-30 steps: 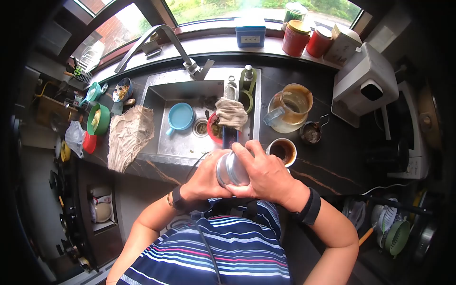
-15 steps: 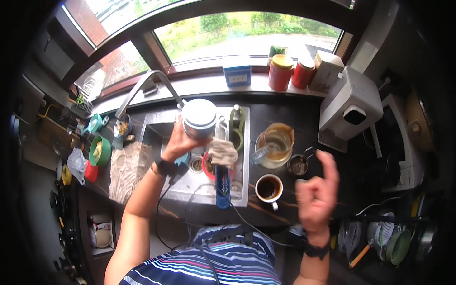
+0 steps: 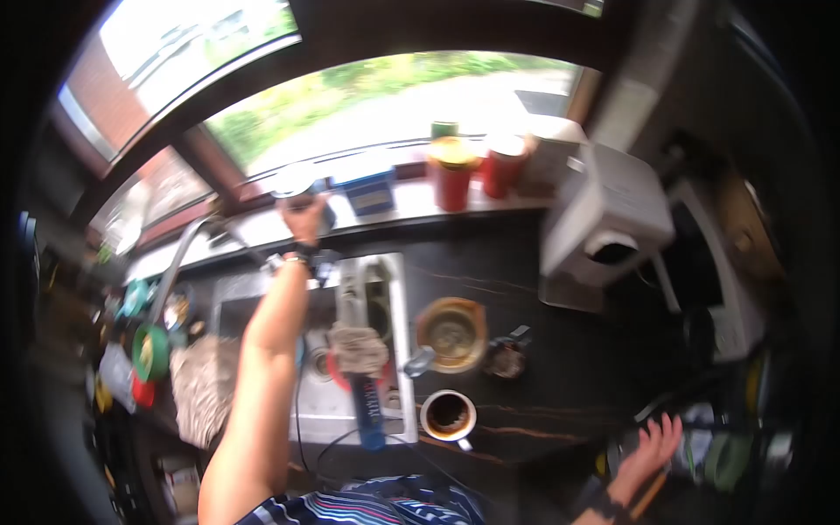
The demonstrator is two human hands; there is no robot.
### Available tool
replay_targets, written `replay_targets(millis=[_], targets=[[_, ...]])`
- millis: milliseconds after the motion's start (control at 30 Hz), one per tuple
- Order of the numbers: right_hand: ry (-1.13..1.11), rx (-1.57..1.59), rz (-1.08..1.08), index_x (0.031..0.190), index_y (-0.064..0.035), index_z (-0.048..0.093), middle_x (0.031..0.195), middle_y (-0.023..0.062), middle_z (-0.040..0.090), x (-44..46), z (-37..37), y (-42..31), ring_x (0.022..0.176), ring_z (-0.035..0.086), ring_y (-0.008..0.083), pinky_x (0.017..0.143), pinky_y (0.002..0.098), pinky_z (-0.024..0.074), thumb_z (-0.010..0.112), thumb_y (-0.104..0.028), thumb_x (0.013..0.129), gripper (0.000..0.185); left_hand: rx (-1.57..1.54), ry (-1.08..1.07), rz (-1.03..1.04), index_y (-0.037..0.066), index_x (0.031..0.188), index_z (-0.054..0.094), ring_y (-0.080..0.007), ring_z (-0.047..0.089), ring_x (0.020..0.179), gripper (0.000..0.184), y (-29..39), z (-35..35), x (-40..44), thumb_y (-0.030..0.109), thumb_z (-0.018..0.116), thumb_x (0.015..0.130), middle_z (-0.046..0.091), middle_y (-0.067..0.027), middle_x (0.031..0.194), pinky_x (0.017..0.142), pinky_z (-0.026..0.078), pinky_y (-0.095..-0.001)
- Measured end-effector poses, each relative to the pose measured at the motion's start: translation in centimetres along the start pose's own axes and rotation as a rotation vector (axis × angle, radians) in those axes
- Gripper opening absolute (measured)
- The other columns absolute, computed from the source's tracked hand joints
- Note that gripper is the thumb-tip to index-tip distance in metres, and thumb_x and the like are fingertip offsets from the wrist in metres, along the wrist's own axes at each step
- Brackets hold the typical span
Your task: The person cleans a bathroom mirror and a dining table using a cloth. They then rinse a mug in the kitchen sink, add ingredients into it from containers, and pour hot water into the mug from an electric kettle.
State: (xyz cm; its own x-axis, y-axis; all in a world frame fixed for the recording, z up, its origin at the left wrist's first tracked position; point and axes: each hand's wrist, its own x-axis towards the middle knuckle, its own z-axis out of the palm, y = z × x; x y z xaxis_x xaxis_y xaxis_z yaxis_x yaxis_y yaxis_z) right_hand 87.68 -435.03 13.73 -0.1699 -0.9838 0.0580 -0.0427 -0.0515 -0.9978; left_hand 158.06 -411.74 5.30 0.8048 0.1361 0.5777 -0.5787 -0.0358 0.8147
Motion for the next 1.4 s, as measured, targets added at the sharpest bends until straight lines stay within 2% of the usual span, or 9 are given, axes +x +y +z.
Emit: replay_targets(millis=[33,300,467,600,733,867,1133,1267,1400], targets=[[0.005,-0.062,0.042,0.137,-0.0091,0.038,0.128,0.0094,0.049,0.7,-0.4,-0.1,0.103,0.052,0.0167,0.084,0.0287,0.0421,0.054,-0.008,0.09,0.05,0.055,-0.033,-0.124,0.002,0.106,0.058,-0.0241,0.061,0.087,0.058,2.2,0.5,0.1,0.015,0.084,0.056,0.063,-0.0097,0.094,0.085,0.048,-0.0385],[0.12,-0.101,-0.099,0.141,-0.0049,0.032,0.142,0.0123,0.036,9.5,1.3,5.8,0.132,0.032,0.0215,0.109,0.0392,0.0229,0.06,-0.034,0.091,0.064,0.728,0.048,-0.113,-0.009,0.107,0.058,-0.032,0.061,0.1,0.083,-6.8,1.5,4.0,0.044,0.089,0.05,0.064,-0.0204,0.104,0.091,0.047,-0.0406],[0.051,0.218,0.118,0.117,-0.0016,0.052,0.108,0.0094,0.059,10.1,5.0,3.7,0.098,0.055,0.0205,0.09,0.0345,0.041,0.048,-0.058,0.09,0.063,0.415,-0.072,0.062,-0.008,0.111,0.057,-0.0305,0.06,0.101,0.077,-7.5,1.6,4.3,0.035,0.089,0.057,0.062,-0.021,0.11,0.092,0.047,-0.0405],[-0.071,0.266,0.1,0.092,-0.0037,0.057,0.085,0.0085,0.061,9.7,7.0,4.8,0.084,0.059,0.0219,0.085,0.0337,0.0445,0.046,-0.062,0.089,0.06,0.564,-0.206,0.092,-0.008,0.134,0.031,-0.0334,0.045,0.12,0.101,-15.2,-1.0,5.4,0.035,0.087,0.061,0.044,-0.025,0.131,0.104,0.035,-0.042],[0.317,0.384,-0.002,0.086,-0.0085,0.053,0.071,0.0015,0.051,9.2,10.9,3.3,0.064,0.049,0.0145,0.058,0.0284,0.0407,0.051,-0.052,0.091,0.044,0.428,0.019,-0.179,-0.008,0.139,0.023,-0.0337,0.029,0.132,0.103,-7.2,-2.3,2.3,0.041,0.08,0.069,0.027,-0.0263,0.141,0.11,0.023,-0.0433],[0.476,0.322,0.015,0.067,-0.0083,0.047,0.06,0.0022,0.044,9.8,11.4,2.4,0.051,0.043,0.0135,0.05,0.0269,0.0364,0.056,-0.046,0.088,0.044,0.259,-0.068,-0.204,-0.004,0.137,0.03,-0.0257,0.033,0.131,0.064,1.0,-7.7,-1.1,0.015,0.064,0.086,0.035,-0.0169,0.14,0.11,0.023,-0.0366],[0.325,0.316,-0.009,0.071,-0.012,0.044,0.059,-0.0005,0.043,10.0,7.5,0.1,0.049,0.041,0.0112,0.047,0.0241,0.0329,0.053,-0.049,0.088,0.042,0.198,-0.215,-0.205,0.001,0.135,0.04,-0.0214,0.041,0.127,0.049,13.6,-19.0,-8.6,0.004,0.057,0.089,0.045,-0.0118,0.135,0.109,0.027,-0.0346],[0.171,0.375,-0.029,0.079,-0.0091,0.05,0.06,-0.0008,0.046,8.2,4.4,-2.0,0.049,0.04,0.009,0.046,0.0219,0.0321,0.052,-0.046,0.09,0.039,0.268,-0.785,-0.353,0.003,0.119,0.049,-0.0124,0.059,0.083,0.036,21.9,-17.3,-14.6,0.001,0.06,0.085,0.061,-0.0045,0.09,0.078,0.048,-0.0268],[0.022,0.358,-0.051,0.074,-0.0082,0.05,0.059,0.0008,0.048,4.9,2.3,-5.5,0.047,0.039,0.0108,0.047,0.0237,0.033,0.048,-0.048,0.091,0.043,0.116,-1.5,-1.24,-0.005,0.141,0.018,-0.0227,0.068,0.082,0.069,24.6,-16.4,-22.2,0.014,0.059,0.09,0.066,-0.02,0.096,0.071,0.055,-0.0303]])
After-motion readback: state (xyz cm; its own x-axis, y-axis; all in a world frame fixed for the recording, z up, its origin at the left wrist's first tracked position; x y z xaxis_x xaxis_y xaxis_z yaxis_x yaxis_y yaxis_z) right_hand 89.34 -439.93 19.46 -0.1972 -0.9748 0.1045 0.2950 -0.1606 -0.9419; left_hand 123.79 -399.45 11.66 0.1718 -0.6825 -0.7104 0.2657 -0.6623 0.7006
